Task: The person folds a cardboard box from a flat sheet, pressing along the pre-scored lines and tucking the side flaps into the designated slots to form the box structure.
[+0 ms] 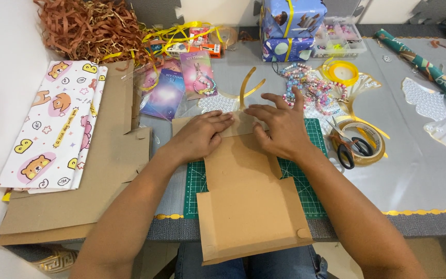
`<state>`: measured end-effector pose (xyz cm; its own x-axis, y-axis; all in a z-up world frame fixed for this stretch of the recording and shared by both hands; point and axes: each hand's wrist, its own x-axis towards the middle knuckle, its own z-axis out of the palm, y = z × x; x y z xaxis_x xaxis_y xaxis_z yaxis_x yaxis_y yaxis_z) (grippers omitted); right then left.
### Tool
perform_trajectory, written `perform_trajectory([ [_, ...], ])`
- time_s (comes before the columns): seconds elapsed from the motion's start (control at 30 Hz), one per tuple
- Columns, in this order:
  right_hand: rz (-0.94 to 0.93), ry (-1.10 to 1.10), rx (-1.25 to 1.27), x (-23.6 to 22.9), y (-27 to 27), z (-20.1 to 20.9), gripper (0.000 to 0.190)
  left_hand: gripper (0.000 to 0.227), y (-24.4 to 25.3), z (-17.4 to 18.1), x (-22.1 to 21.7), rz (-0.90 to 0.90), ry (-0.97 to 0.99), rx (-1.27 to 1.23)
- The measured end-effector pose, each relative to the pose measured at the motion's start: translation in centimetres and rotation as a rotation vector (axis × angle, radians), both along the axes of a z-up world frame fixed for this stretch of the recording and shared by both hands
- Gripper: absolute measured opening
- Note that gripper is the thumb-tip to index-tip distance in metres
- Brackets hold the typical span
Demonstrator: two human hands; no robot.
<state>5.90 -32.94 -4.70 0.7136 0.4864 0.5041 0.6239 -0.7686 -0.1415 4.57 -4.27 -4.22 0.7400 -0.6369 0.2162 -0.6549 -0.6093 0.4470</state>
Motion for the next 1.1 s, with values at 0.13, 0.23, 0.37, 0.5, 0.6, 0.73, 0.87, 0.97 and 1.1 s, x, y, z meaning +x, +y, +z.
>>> perform_trajectory([
  [0.13, -0.013, 0.29, -0.056, -0.6, 0.4, 1.4, 0.056, 0.062, 0.7, 0.0, 0.5, -0.015, 0.08, -0.017],
  [0.23, -0.086, 0.361, -0.082, -0.7, 0.3, 2.3, 0.056, 0.061, 1.1, 1.2, 0.4, 0.039, 0.179, 0.012],
  [0.37, -0.124, 0.355, -0.149, -0.9, 0.9, 3.5, 0.044, 0.052, 2.2, 3.1, 0.1, 0.173, 0.268, 0.06],
  [0.5, -0.101, 0.379, -0.149, -0.6, 1.0, 3.0, 0.056, 0.054, 2.8, 3.3, -0.4, 0.245, 0.222, 0.16],
  [0.6, -0.133, 0.325, -0.151, 0.4, 1.4, 0.8, 0.041, 0.082, 1.9, 4.8, -2.4, 0.332, 0.182, 0.257],
  [0.73, -0.147, 0.24, -0.207, 0.8, 1.4, -0.9, 0.035, 0.078, 0.8, 7.1, -11.0, 0.384, 0.091, 0.299],
  [0.87, -0.129, -0.204, -0.075, 1.9, -0.1, -1.5, 0.018, 0.079, -0.9, 6.7, -19.1, 0.724, 0.244, 0.205],
  [0.97, -0.156, -0.422, -0.005, 3.2, -1.8, -1.8, 0.02, 0.081, -2.4, 2.7, -21.0, 0.8, 0.305, 0.129],
  [1.1, -0.224, -0.488, 0.107, 2.9, -3.9, -1.6, 0.021, 0.039, -1.6, -0.6, -19.5, 0.822, 0.259, 0.043],
])
